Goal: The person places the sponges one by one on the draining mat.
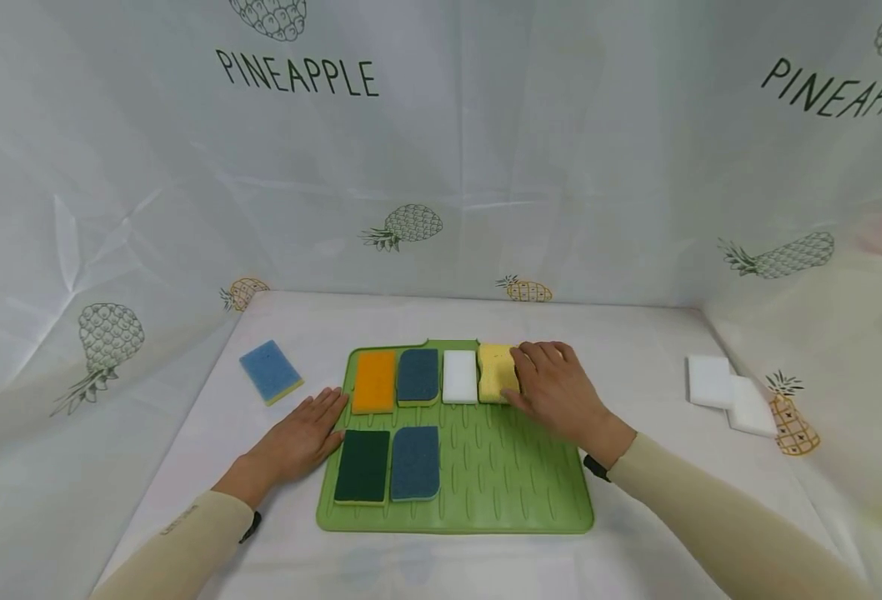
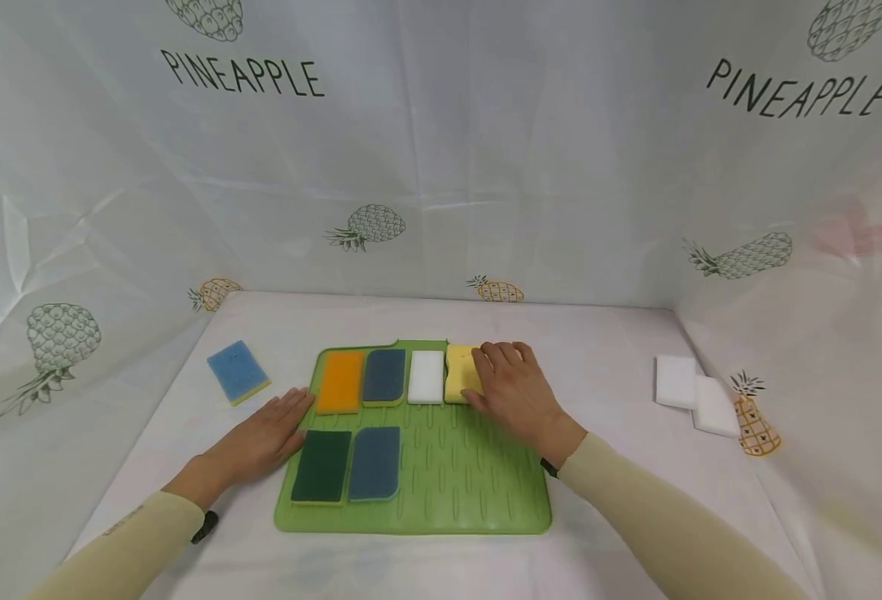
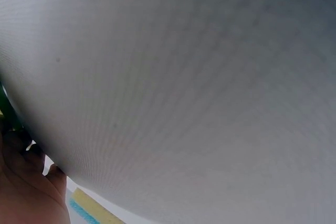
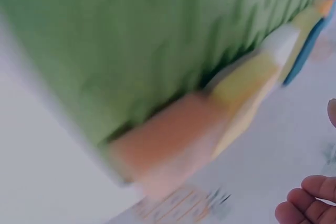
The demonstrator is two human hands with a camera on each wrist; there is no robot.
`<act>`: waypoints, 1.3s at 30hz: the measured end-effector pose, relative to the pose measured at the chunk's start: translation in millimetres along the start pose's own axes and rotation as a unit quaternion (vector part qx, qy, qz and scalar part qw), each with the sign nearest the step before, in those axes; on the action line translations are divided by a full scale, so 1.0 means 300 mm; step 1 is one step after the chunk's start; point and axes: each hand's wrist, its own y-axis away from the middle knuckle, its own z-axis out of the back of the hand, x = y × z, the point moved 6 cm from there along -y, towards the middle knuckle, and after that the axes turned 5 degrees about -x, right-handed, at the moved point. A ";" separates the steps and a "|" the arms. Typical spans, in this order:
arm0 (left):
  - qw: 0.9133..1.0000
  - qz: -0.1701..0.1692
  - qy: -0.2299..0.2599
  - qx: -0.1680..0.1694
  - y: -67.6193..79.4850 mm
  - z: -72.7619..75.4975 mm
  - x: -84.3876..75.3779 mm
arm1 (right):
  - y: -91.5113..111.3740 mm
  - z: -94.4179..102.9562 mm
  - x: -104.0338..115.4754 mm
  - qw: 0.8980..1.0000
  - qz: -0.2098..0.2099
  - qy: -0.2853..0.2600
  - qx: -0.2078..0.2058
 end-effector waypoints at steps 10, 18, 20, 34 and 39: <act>1.000 -0.004 -0.005 -0.002 0.000 -0.005 0.001 | 0.152 0.037 -0.293 0.998 -0.030 0.046 0.005; 1.000 -0.005 -0.004 -0.002 0.000 0.001 -0.005 | 0.309 0.081 -0.486 0.996 -0.038 0.068 0.036; 1.000 -0.004 -0.007 -0.002 0.001 0.001 -0.004 | 0.352 0.087 -0.532 0.995 -0.038 0.074 0.058; 1.000 -0.002 -0.010 -0.002 0.001 -0.002 0.002 | 0.612 0.107 -0.740 0.967 -0.063 0.128 0.211; 1.000 0.000 -0.008 0.003 0.000 -0.005 0.003 | 0.644 0.098 -0.756 0.961 -0.064 0.141 0.228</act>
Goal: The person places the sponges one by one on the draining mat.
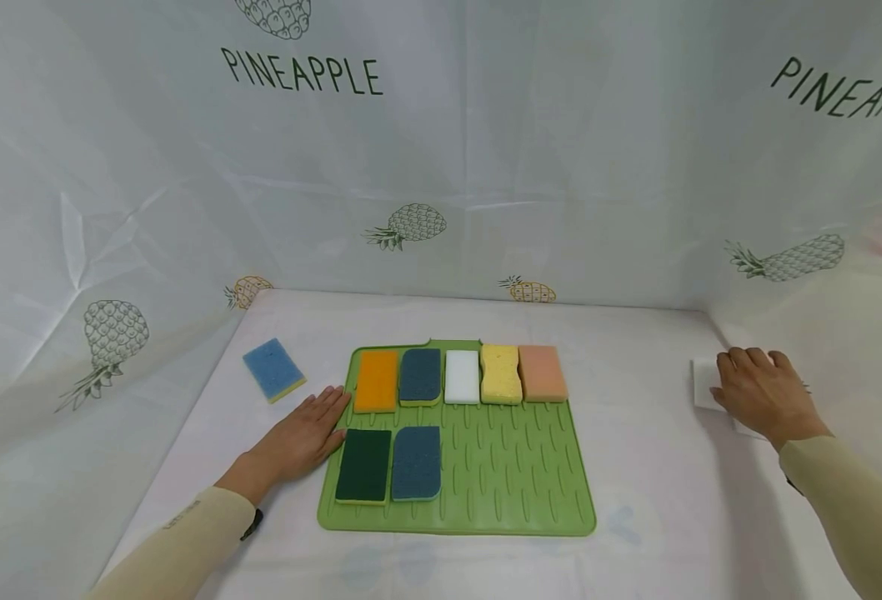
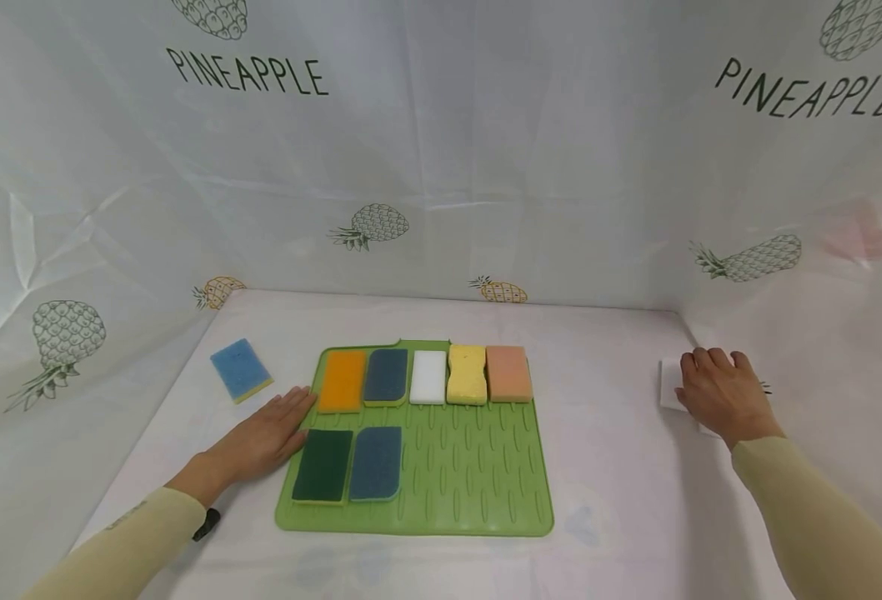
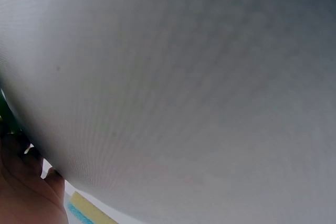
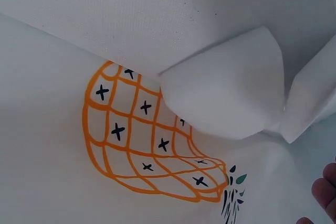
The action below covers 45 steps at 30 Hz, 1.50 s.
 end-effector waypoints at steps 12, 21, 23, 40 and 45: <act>1.000 -0.005 -0.004 -0.010 -0.002 -0.003 -0.001 | 0.017 -0.013 -0.041 0.994 -0.071 -0.067 0.045; 1.000 -0.005 -0.005 -0.011 -0.001 -0.001 0.000 | 0.027 -0.019 -0.054 0.991 -0.079 -0.075 0.081; 1.000 -0.004 -0.005 -0.009 -0.001 -0.002 0.000 | 0.029 -0.025 -0.053 0.990 -0.081 -0.078 0.091; 1.000 0.000 -0.001 -0.009 0.002 0.001 -0.001 | 0.038 -0.050 -0.065 0.976 -0.135 -0.134 0.106; 1.000 -0.001 0.000 -0.010 0.001 -0.002 0.002 | 0.043 -0.060 -0.060 0.977 -0.130 -0.137 0.097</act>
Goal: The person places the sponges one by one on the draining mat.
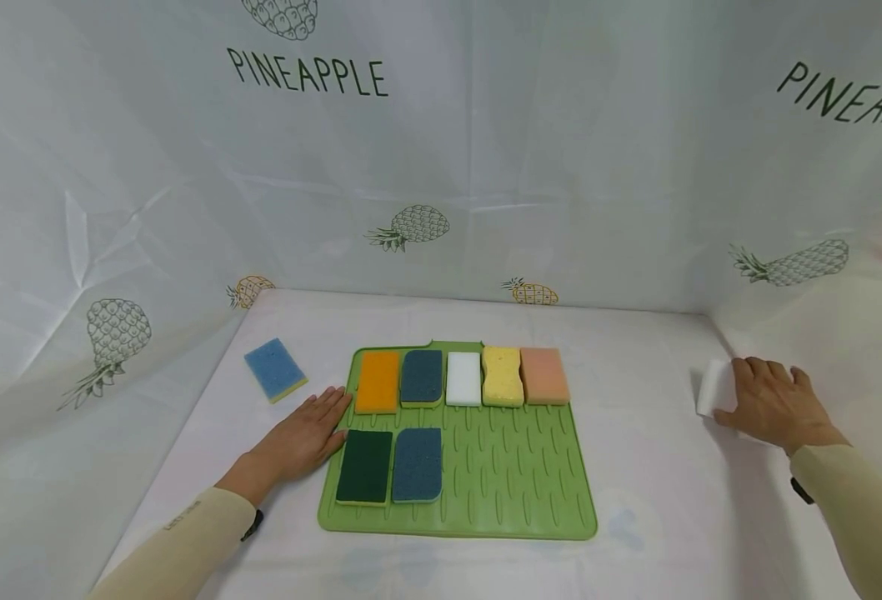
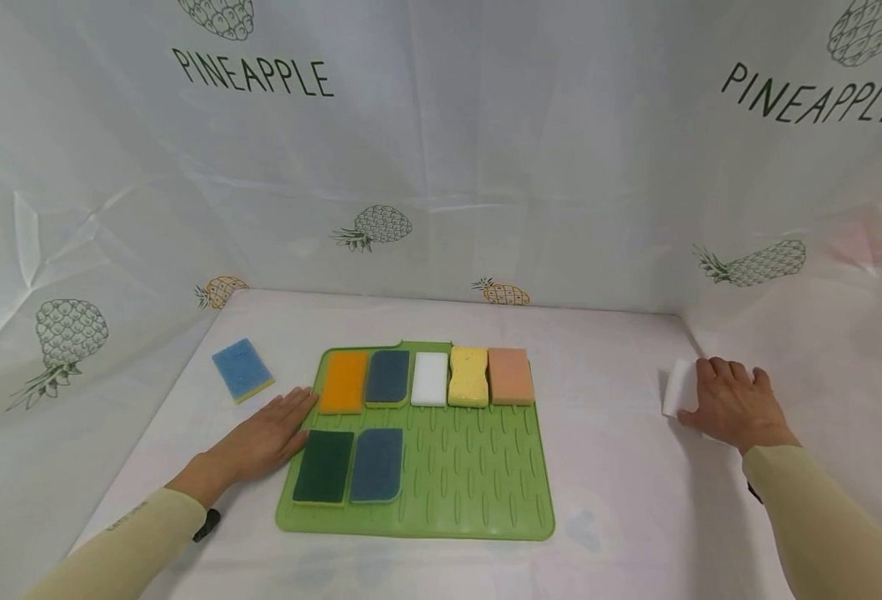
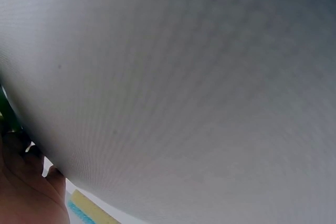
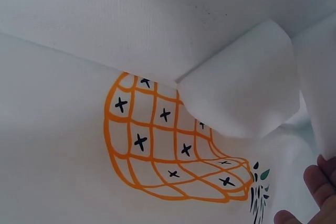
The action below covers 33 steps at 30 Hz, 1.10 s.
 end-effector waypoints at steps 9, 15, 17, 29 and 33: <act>1.000 -0.005 -0.008 -0.004 -0.003 -0.007 0.005 | 0.013 -0.026 -0.004 1.000 -0.010 -0.009 -0.028; 1.000 -0.007 -0.010 -0.007 -0.003 -0.010 0.008 | -0.011 0.006 0.022 0.999 -0.012 -0.018 -0.045; 1.000 -0.007 -0.009 -0.008 -0.002 -0.008 0.008 | -0.020 0.020 0.039 0.999 -0.008 -0.021 -0.045; 1.000 0.000 -0.001 -0.001 0.002 0.003 -0.001 | -0.108 0.113 0.209 0.993 0.040 0.002 -0.114; 1.000 0.000 0.001 0.000 0.001 0.005 -0.004 | -0.131 0.140 0.260 0.986 0.068 0.011 -0.150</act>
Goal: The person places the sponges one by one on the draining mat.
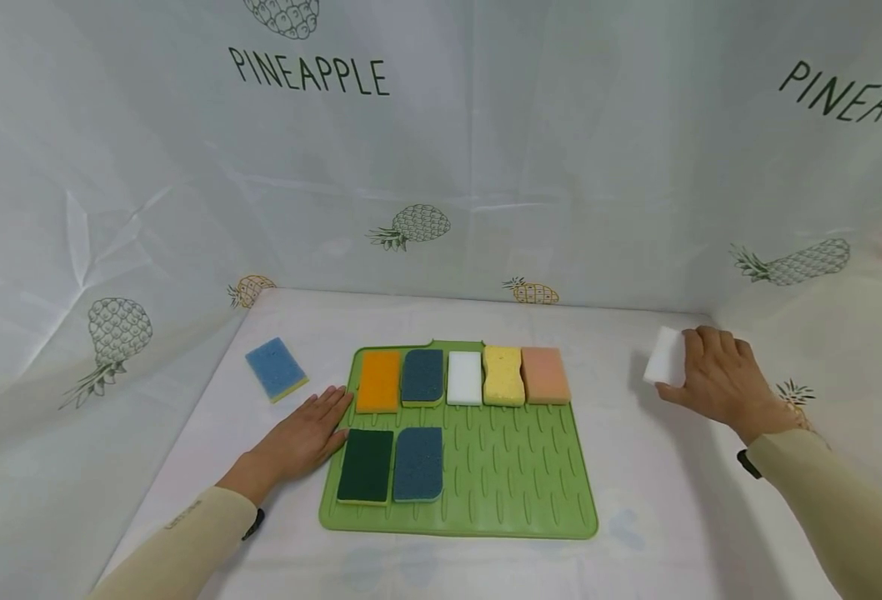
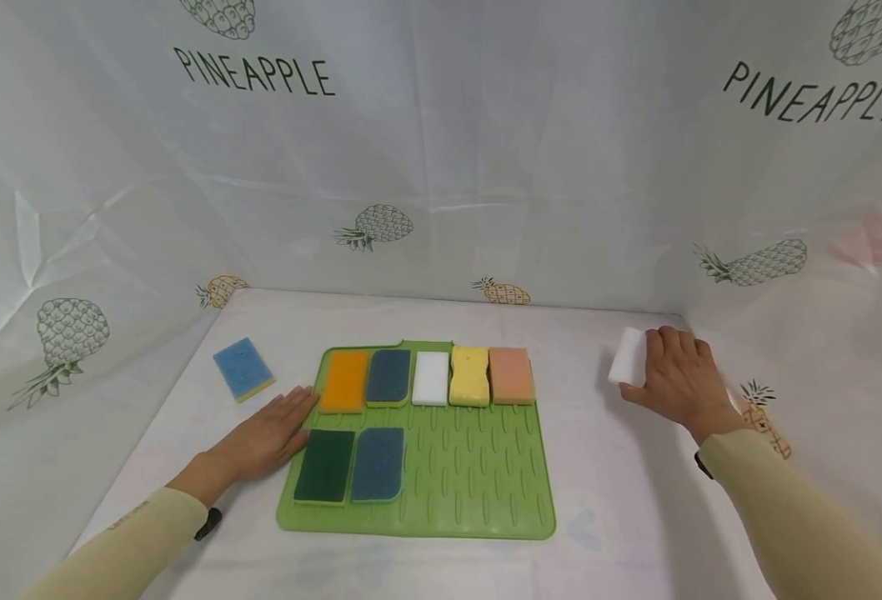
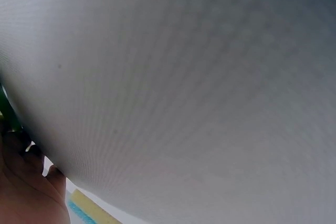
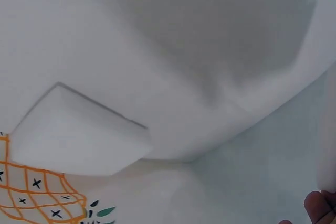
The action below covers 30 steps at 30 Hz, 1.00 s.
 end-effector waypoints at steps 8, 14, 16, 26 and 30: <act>1.000 -0.003 -0.004 -0.002 -0.001 -0.004 0.004 | -0.057 0.026 0.085 0.999 0.030 0.008 -0.030; 1.000 0.000 0.002 -0.002 0.000 -0.001 0.003 | -0.096 0.047 0.169 0.995 0.065 0.000 -0.081; 1.000 0.000 0.003 -0.002 0.001 0.001 0.002 | -0.104 0.052 0.197 0.993 0.074 -0.003 -0.094; 1.000 -0.001 -0.001 -0.002 0.001 0.004 -0.002 | -0.131 0.067 0.330 0.994 0.075 -0.020 -0.076; 1.000 0.000 0.000 -0.002 0.000 0.004 -0.003 | -0.136 0.064 0.387 0.995 0.076 -0.021 -0.067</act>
